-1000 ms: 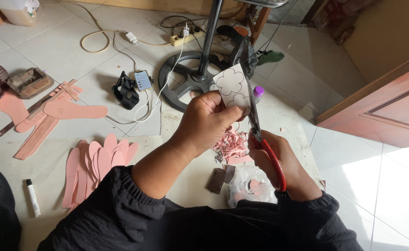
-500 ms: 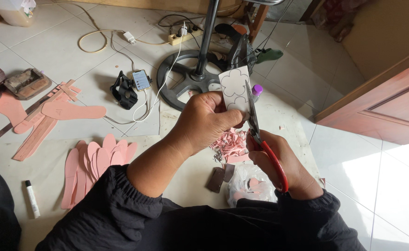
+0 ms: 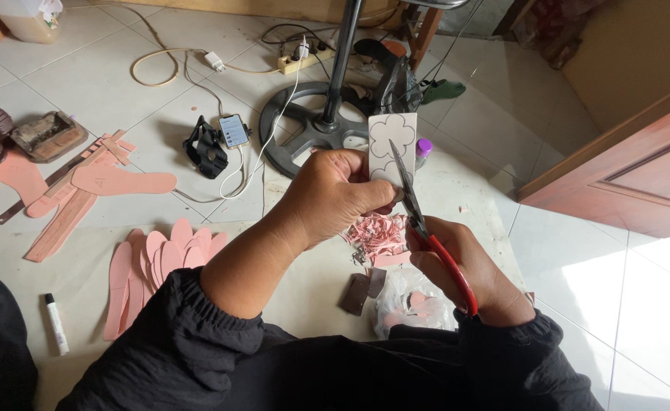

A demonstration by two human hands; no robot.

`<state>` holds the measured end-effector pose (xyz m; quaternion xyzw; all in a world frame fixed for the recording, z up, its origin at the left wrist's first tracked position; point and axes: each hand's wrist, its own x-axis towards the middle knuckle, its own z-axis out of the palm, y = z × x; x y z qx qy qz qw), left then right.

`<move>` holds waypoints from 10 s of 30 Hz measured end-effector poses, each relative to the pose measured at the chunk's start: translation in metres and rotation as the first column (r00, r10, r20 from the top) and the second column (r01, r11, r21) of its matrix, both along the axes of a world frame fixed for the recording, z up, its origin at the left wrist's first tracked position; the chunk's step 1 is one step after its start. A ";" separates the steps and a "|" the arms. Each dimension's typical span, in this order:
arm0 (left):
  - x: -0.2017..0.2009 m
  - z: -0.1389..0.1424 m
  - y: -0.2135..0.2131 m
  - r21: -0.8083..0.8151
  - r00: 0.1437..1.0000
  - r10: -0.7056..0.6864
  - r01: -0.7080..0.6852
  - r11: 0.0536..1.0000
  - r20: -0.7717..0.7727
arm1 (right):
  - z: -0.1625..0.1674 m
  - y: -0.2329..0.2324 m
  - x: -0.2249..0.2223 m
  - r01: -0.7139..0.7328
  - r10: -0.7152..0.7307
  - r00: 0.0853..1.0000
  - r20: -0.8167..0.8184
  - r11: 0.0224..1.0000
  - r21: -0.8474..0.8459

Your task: The person sits on the floor and uses red-handled scissors to cut a small white foam piece into a flower shape. They then pick up a larger white foam sheet with multiple outlined shapes and continue cutting along the outlines.

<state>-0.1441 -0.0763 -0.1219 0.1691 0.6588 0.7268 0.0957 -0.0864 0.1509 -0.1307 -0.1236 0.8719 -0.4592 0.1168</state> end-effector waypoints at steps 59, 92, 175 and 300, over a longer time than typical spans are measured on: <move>0.024 -0.008 0.040 0.515 0.958 -0.080 -0.076 0.854 0.274 | -0.005 -0.015 0.005 0.187 -0.207 0.971 -0.118 0.969 -0.162; 0.010 -0.009 0.035 0.338 0.962 -0.035 -0.061 0.939 0.273 | -0.008 0.002 0.002 0.191 -0.197 0.979 -0.046 0.975 -0.117; 0.012 -0.030 0.058 0.526 0.934 0.049 -0.242 0.815 0.354 | -0.034 -0.031 -0.003 0.221 -0.238 0.971 0.001 0.896 -0.386; 0.008 -0.007 0.019 0.074 0.995 0.076 -0.071 0.995 -0.066 | -0.005 -0.015 0.003 0.082 -0.076 0.996 0.039 0.974 -0.213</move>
